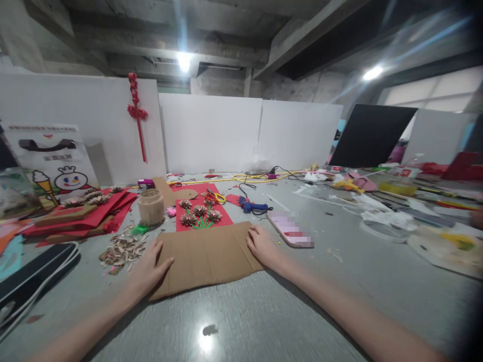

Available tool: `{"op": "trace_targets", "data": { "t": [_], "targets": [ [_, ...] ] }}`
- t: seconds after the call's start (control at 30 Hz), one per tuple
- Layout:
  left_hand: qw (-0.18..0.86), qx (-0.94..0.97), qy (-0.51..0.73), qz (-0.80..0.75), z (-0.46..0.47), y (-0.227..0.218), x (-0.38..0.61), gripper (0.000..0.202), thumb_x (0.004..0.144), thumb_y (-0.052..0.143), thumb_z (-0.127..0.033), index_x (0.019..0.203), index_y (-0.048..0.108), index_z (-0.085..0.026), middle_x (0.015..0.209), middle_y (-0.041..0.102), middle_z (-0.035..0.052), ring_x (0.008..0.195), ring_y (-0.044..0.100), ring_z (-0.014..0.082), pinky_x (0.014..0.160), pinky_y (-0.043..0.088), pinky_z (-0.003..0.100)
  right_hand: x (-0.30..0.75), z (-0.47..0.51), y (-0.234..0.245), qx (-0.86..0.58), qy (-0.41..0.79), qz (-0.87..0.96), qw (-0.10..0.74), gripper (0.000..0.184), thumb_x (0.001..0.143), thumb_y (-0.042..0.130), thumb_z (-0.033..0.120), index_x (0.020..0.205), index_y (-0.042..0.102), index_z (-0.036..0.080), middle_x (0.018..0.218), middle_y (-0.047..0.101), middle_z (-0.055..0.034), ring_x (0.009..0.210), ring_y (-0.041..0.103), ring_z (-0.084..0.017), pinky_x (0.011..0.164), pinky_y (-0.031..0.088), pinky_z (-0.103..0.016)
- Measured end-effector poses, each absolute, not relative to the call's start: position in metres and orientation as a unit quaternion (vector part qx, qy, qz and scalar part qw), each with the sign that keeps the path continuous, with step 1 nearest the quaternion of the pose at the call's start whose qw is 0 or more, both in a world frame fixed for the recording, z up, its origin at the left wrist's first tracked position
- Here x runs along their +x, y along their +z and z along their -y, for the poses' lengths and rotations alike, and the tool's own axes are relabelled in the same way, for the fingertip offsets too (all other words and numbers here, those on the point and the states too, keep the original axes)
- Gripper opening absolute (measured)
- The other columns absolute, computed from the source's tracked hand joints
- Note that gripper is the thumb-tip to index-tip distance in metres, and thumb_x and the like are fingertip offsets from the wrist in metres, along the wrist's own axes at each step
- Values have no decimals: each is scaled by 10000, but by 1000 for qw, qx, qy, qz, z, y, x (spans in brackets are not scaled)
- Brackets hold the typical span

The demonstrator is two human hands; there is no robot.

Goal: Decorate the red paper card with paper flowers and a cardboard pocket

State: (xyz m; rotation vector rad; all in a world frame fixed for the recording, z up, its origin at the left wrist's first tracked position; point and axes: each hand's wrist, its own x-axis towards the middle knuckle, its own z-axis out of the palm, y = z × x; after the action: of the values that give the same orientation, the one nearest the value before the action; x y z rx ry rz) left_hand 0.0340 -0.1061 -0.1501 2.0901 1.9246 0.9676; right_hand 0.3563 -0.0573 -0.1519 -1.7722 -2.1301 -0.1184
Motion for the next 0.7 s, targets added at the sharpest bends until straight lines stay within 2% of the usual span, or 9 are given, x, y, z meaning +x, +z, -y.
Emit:
{"op": "trace_targets", "data": {
  "t": [0.27,0.7],
  "targets": [
    [49,699,311,-642,108,-149,37,533,670,445,-467,1077,553,-140,1192,548,130,1137,471,278,948,367,401,356,61,-145,-623,-38,764,164,379,853,314,174,1105,548,15,1167,519,-167,1089,467,-202,959,293,-254],
    [57,706,317,-631,109,-149,35,544,681,452,-469,1098,550,-134,1229,518,133,1144,462,279,958,357,399,358,61,-144,-619,-45,770,147,373,856,320,187,1102,555,35,1170,521,-159,1084,473,-189,950,295,-243]
  ]
}}
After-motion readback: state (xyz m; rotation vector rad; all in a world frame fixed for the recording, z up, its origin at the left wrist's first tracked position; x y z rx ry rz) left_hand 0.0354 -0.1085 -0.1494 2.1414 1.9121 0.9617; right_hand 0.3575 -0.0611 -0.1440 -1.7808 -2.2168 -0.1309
